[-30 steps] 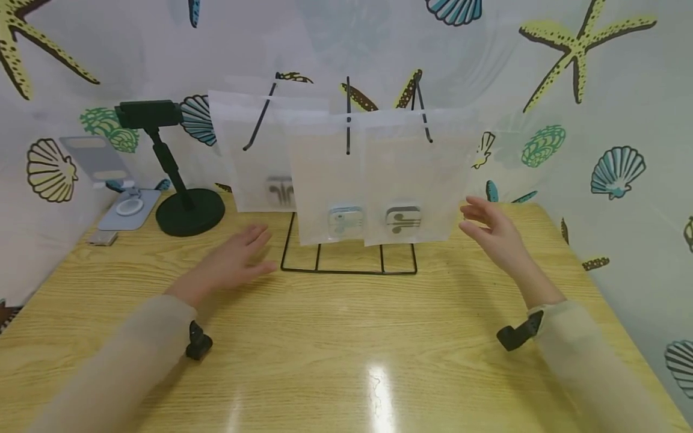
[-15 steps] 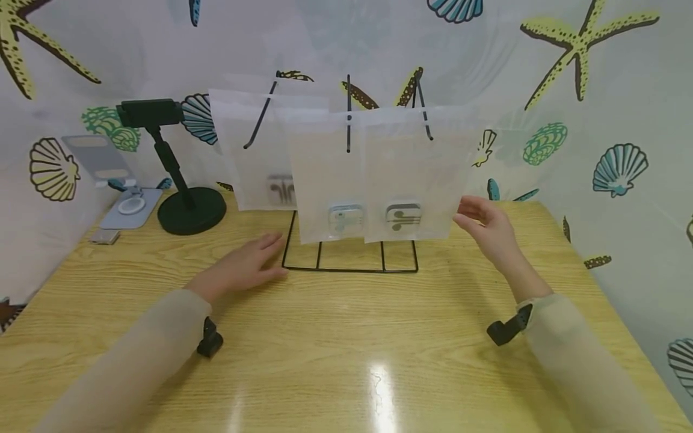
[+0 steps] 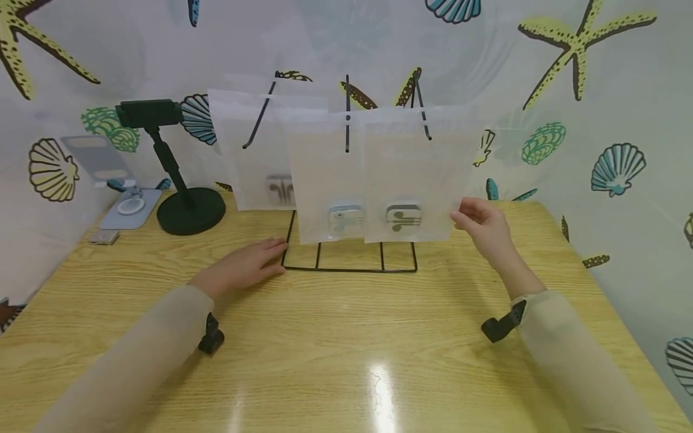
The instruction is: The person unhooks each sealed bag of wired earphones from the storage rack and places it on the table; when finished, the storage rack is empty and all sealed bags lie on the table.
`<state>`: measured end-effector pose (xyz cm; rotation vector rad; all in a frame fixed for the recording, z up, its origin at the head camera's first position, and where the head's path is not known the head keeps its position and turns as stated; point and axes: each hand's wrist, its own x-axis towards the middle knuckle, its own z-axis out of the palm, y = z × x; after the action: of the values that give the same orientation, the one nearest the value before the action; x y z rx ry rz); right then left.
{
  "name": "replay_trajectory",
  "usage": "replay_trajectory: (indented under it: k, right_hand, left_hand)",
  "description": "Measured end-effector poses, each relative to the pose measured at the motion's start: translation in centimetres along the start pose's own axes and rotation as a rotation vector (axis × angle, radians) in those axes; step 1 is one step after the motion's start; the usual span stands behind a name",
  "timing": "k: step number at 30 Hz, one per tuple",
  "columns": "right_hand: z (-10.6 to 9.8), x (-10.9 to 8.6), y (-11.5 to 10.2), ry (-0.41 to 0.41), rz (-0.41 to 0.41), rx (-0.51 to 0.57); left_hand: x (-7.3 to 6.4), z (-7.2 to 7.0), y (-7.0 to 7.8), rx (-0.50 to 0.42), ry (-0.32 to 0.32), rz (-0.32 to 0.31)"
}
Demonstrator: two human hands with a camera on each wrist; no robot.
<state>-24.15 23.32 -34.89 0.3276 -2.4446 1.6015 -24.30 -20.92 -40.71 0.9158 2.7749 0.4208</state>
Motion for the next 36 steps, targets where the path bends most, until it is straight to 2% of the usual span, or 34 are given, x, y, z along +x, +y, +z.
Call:
replay_trajectory:
  k: [9,26,36]
  right_hand:
    - [0.3,0.3,-0.2,0.019,0.037,0.067]
    - [0.4,-0.2,-0.2,0.1,-0.012,0.161]
    - [0.2,-0.8,-0.3,0.146,-0.031,0.15]
  left_hand:
    - [0.4,-0.2,0.1,0.018,-0.001,0.016]
    - [0.9,-0.1,0.3,0.034,-0.019,-0.009]
    - [0.9,-0.1,0.4,0.038,-0.015,-0.02]
